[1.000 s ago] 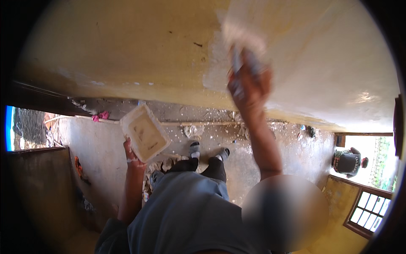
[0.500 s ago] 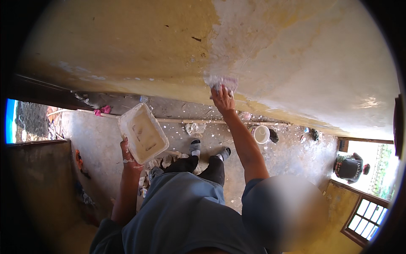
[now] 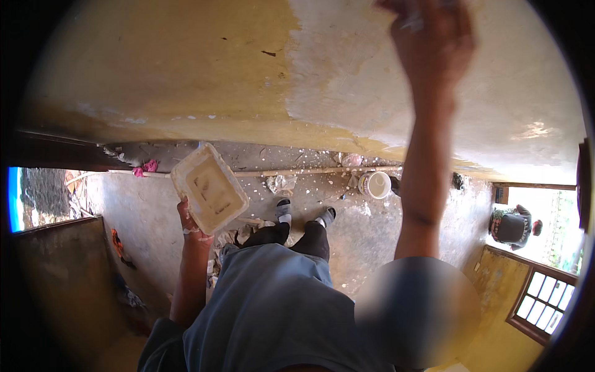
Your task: The person applies plaster to a wall using a putty knife and a plastic container. They scrape plaster from the container onto the knife and smooth it over the yellow surface of the wall, and they also clean the knife in a bucket of water.
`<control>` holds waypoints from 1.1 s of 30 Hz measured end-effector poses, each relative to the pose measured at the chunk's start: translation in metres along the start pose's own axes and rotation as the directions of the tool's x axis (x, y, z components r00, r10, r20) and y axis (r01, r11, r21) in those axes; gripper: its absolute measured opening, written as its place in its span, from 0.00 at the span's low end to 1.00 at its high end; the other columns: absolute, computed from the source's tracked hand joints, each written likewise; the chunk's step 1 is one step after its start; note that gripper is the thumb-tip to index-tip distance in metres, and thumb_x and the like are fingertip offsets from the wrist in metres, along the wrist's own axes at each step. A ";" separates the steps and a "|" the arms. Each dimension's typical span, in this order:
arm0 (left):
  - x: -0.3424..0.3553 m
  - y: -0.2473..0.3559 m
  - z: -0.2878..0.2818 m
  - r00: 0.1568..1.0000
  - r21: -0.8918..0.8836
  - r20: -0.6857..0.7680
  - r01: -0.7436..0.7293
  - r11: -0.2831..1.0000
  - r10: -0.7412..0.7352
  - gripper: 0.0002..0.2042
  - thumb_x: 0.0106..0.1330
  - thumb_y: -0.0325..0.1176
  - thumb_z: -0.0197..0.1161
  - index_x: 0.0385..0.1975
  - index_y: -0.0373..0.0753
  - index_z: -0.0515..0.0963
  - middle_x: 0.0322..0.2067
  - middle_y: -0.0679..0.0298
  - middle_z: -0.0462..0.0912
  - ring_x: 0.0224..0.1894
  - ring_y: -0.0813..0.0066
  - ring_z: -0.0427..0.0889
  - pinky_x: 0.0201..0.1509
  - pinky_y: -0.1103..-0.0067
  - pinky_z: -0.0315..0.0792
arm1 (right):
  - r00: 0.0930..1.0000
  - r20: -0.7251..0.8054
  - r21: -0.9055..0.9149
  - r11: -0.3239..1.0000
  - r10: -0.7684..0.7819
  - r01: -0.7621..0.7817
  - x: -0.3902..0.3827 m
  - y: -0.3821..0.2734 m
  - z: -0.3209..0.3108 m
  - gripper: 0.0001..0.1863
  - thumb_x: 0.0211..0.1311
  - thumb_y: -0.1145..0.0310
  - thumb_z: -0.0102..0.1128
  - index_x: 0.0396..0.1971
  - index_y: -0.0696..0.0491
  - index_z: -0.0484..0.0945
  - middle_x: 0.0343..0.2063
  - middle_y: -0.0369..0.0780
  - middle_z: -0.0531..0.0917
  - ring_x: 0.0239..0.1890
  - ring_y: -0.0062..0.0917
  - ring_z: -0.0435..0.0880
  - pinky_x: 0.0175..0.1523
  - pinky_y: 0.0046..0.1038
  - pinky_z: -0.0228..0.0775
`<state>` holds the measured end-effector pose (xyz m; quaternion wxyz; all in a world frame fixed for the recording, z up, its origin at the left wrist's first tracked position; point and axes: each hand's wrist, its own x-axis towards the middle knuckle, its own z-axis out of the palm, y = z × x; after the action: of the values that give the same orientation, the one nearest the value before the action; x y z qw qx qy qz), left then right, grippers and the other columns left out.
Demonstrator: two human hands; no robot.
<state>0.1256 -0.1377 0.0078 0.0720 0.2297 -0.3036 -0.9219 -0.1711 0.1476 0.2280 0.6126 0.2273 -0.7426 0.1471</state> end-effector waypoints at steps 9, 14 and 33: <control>0.002 0.005 -0.009 0.993 0.042 -0.116 0.023 0.999 -0.018 0.33 0.56 0.51 0.56 0.61 0.43 0.62 0.56 0.60 0.70 0.56 0.59 0.71 0.59 0.59 0.67 | 0.820 0.572 -0.034 0.998 -0.024 0.053 -0.397 0.003 0.043 0.17 0.53 0.60 0.59 0.46 0.40 0.77 0.51 0.36 0.73 0.45 0.31 0.76 0.46 0.38 0.70; 0.001 0.004 -0.010 0.981 0.099 -0.195 0.008 0.995 0.012 0.32 0.56 0.51 0.56 0.60 0.44 0.63 0.55 0.61 0.71 0.56 0.60 0.71 0.59 0.61 0.68 | 0.463 0.873 -0.091 0.984 0.152 -0.152 -0.431 0.010 0.004 0.21 0.51 0.64 0.61 0.48 0.42 0.76 0.50 0.37 0.75 0.45 0.33 0.76 0.46 0.38 0.70; -0.002 -0.002 0.026 0.997 0.051 0.066 0.038 0.998 -0.041 0.28 0.59 0.48 0.55 0.58 0.42 0.65 0.54 0.62 0.73 0.54 0.63 0.73 0.57 0.64 0.70 | 0.946 0.289 -0.141 0.984 0.148 -0.111 -0.235 0.012 -0.005 0.32 0.34 0.60 0.73 0.48 0.39 0.78 0.49 0.31 0.75 0.46 0.33 0.74 0.45 0.37 0.64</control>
<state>0.1156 -0.1221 0.0262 0.0376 0.2062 -0.3241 -0.9225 -0.1384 0.1972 -0.0001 0.4953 0.1594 -0.8474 0.1051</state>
